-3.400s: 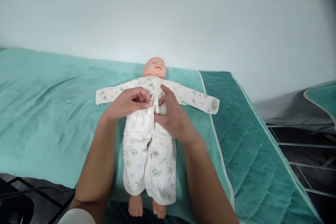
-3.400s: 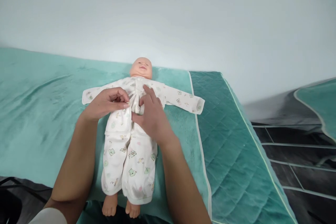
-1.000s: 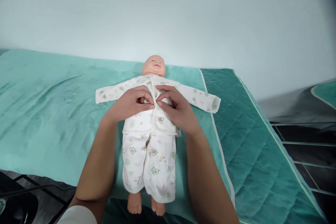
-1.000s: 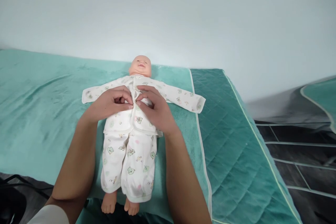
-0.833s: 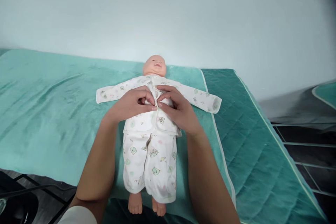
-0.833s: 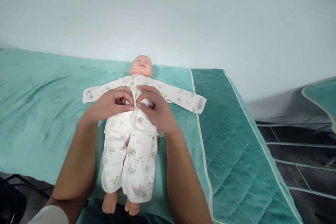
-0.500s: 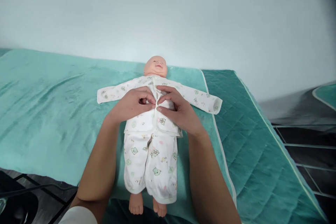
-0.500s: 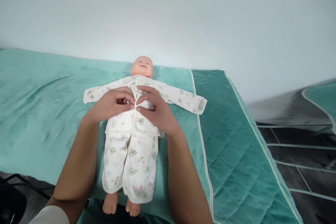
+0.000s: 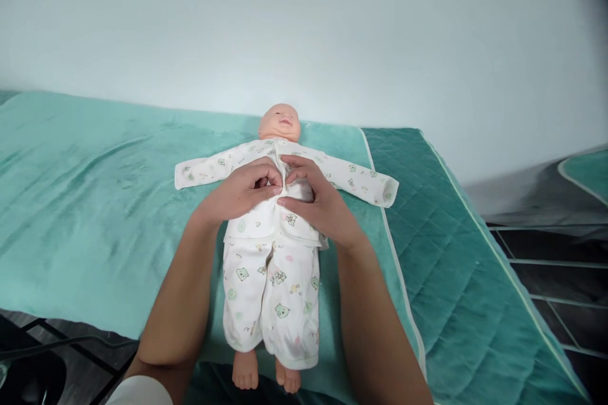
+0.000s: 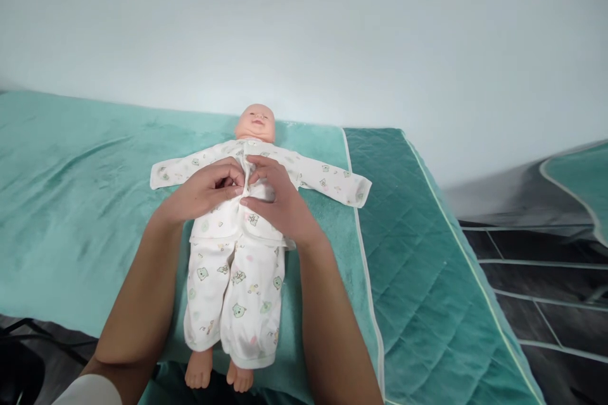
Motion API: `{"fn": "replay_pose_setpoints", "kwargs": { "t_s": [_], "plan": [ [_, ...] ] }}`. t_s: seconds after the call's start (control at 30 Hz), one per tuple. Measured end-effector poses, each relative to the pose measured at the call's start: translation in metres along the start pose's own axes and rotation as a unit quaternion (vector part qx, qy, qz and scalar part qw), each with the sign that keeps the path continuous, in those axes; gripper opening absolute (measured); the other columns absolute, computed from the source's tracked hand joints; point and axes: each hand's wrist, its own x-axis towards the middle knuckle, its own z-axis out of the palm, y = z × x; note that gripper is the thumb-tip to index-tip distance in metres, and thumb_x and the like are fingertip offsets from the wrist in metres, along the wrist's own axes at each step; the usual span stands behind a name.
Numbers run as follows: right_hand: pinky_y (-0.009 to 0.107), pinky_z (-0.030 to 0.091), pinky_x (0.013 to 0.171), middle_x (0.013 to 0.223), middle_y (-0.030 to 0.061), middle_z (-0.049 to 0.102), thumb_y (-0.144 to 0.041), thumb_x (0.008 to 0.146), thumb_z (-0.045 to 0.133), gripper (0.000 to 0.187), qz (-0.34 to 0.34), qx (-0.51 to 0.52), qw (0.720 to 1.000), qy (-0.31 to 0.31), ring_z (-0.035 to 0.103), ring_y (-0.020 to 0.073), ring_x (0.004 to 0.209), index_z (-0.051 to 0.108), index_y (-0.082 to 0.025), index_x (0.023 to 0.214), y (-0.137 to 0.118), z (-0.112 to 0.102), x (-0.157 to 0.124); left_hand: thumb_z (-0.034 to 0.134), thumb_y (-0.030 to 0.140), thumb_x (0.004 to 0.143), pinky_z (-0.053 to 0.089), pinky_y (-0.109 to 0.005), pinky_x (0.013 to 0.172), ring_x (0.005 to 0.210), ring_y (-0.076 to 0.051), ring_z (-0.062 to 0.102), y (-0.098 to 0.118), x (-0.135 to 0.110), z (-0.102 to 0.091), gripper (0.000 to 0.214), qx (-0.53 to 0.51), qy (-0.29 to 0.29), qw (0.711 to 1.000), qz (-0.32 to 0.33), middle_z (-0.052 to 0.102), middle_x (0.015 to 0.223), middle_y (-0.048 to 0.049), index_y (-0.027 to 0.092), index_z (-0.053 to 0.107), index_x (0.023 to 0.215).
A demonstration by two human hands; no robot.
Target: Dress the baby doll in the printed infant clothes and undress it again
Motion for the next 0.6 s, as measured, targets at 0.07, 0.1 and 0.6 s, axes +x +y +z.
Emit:
{"fn": "replay_pose_setpoints", "kwargs": {
  "t_s": [0.07,0.1,0.6],
  "plan": [
    [0.051,0.034,0.125,0.155,0.0026,0.052,-0.028,0.086,0.079,0.027,0.003,-0.001,1.0,0.002,0.043,0.0258,0.149,0.061,-0.031,0.106,0.0003,0.0004,0.0003,0.059,0.029,0.095,0.039,-0.027,0.068,0.075,-0.011,0.046,0.0004,0.0005,0.0001,0.014,-0.007,-0.004,1.0,-0.003,0.055,0.095,-0.0009,0.019,0.063,0.087],
    [0.051,0.034,0.125,0.155,0.0024,0.052,-0.028,0.085,0.079,0.027,0.003,-0.001,1.0,0.002,0.043,0.0257,0.149,0.061,-0.031,0.105,0.0005,0.0005,0.0006,0.06,0.03,0.095,0.039,-0.027,0.068,0.075,-0.011,0.046,0.0007,0.0009,0.0,0.014,-0.01,-0.006,1.0,-0.004,0.055,0.094,-0.0009,0.019,0.063,0.086],
    [0.05,0.039,0.122,0.148,0.0039,0.058,-0.028,0.085,0.08,0.02,-0.017,-0.002,0.999,0.034,0.051,0.0252,0.142,0.064,-0.029,0.096,0.0014,0.005,0.0026,0.067,0.036,0.091,0.039,-0.027,0.066,0.076,-0.012,0.049,0.0071,-0.0005,-0.0037,0.017,-0.033,-0.017,0.999,-0.038,0.059,0.089,-0.0009,0.02,0.07,0.086]
  ]
}}
